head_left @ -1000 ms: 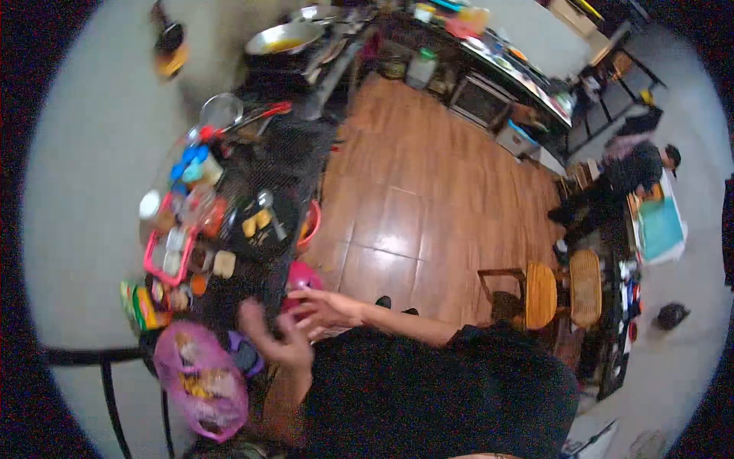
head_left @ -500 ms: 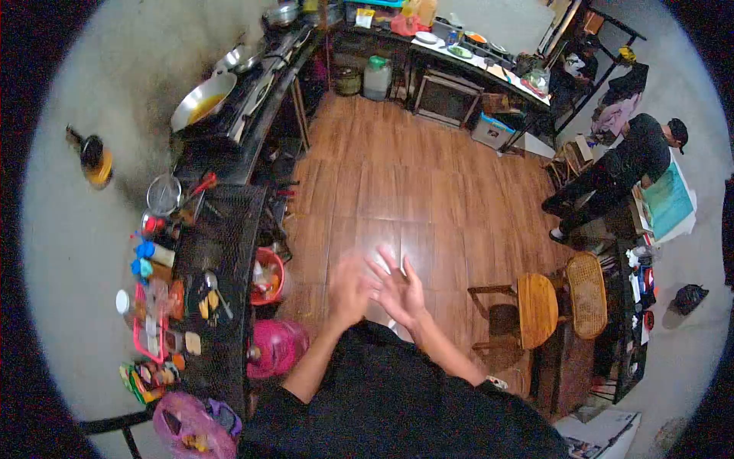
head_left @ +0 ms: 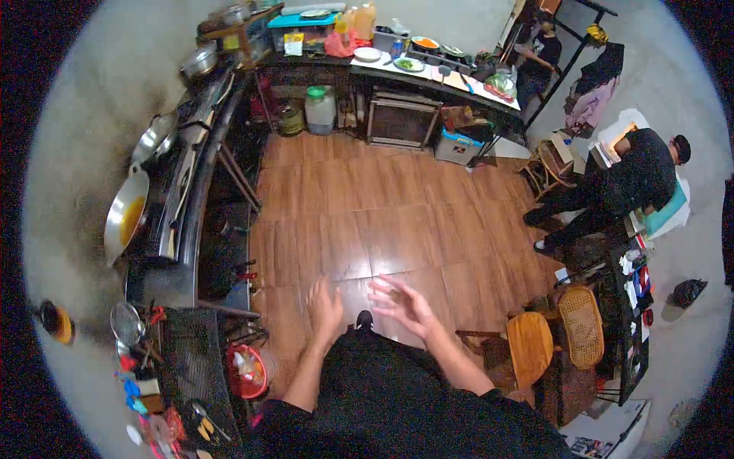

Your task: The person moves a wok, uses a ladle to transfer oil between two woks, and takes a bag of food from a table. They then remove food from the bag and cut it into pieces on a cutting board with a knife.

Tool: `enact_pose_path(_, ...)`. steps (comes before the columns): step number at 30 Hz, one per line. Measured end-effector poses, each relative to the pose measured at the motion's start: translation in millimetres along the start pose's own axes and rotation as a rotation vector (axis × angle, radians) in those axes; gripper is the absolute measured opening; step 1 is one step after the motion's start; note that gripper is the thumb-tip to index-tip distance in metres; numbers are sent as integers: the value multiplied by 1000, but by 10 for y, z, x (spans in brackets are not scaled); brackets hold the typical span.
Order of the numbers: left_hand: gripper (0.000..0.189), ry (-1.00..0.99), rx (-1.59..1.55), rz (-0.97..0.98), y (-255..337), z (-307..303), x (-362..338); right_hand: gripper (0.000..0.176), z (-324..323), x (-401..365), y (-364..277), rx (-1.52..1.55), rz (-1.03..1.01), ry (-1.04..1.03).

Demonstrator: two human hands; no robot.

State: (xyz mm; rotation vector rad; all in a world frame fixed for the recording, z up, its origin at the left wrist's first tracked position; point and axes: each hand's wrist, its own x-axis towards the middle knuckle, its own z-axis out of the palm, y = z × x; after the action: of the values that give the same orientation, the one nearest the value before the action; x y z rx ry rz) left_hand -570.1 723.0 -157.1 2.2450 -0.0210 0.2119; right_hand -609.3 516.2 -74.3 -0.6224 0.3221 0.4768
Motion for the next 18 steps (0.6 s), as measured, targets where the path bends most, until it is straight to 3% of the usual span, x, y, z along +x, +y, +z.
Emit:
enact_pose_path(3,43,-229,5,231,556,-14,676,49,-391,135,-611,77,-184,122)
enact_pose_path(7,42,-486,-117,289,809,489,1240,48,-968,258,-1132,156,-300,287)
enact_pose_path(9,43,-790,-226,241,824,755,1487,45,-1288,284,-1292,165,-345,458)
enact_pose_path(12,45,-973,-171,242,955,1105,1975,44,-1723,414,-1593,173,-364,611)
enact_pose_path(16,50,-1017,-147,163,870,1814,2682,37,-2238,859,-2247,74,-338,819)
enact_pose_path(18,50,-1013,-89,133,916,1970,3077,36,-2435,1189,-2723,48,-318,811)
